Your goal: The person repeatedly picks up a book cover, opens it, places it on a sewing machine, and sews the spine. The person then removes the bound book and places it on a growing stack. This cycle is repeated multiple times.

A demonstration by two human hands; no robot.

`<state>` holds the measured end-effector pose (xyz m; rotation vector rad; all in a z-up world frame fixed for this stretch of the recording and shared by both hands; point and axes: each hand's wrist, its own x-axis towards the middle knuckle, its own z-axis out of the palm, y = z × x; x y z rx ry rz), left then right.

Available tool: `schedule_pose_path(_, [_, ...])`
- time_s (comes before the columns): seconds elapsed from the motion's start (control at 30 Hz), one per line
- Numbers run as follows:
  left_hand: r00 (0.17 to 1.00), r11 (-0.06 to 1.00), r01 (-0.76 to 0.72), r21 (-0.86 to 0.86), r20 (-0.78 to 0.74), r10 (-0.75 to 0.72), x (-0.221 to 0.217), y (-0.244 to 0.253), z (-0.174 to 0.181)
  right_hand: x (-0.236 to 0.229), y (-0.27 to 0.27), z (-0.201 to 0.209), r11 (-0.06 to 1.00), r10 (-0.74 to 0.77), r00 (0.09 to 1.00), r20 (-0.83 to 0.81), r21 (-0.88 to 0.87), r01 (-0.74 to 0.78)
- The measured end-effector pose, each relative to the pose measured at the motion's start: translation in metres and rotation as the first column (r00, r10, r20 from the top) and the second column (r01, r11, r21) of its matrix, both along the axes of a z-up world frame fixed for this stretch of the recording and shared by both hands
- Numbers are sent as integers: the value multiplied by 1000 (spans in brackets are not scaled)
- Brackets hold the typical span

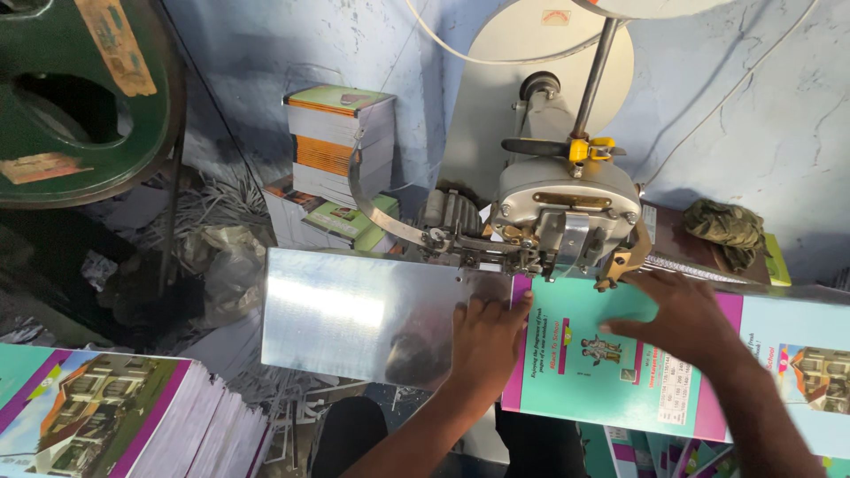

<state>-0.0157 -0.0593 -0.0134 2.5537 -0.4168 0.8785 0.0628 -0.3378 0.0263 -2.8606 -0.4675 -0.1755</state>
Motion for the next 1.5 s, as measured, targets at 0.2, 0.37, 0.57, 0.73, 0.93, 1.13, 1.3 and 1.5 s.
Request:
schedule_pose_path(0.2, [996,999,29,-25,83,-27,0,0,-3,35,-47,3,995,-71,946,-317,-89,45])
schedule_pose_path(0.37, [991,1000,29,-5,130,-28,2,0,-6,49,-78,6,951,-269,856,-442,-264,162])
schedule_pose_path(0.57, [997,999,24,34,78,-26,3,0,-9,51,-101,0,905,-324,865,-382,-393,165])
schedule_pose_path(0.73, [995,998,9,60,101,-15,5,-3,-11,55,-113,2,908,-385,798,-463,-344,239])
schedule_pose_path(0.93, [996,996,15,85,90,-23,1,-4,-9,55,-121,1,937,-326,840,-435,-269,225])
schedule_pose_path(1.13, [998,998,37,59,44,-40,-3,-9,-5,63,-141,-10,982,-135,914,-383,-177,71])
schedule_pose_path(1.3, [1000,995,23,97,-18,-21,-6,-13,-4,45,-147,-23,968,-230,941,-247,-154,196])
schedule_pose_path(1.5, [999,995,41,92,-2,-41,-9,-17,-6,37,-152,-31,974,-222,971,-91,-72,216])
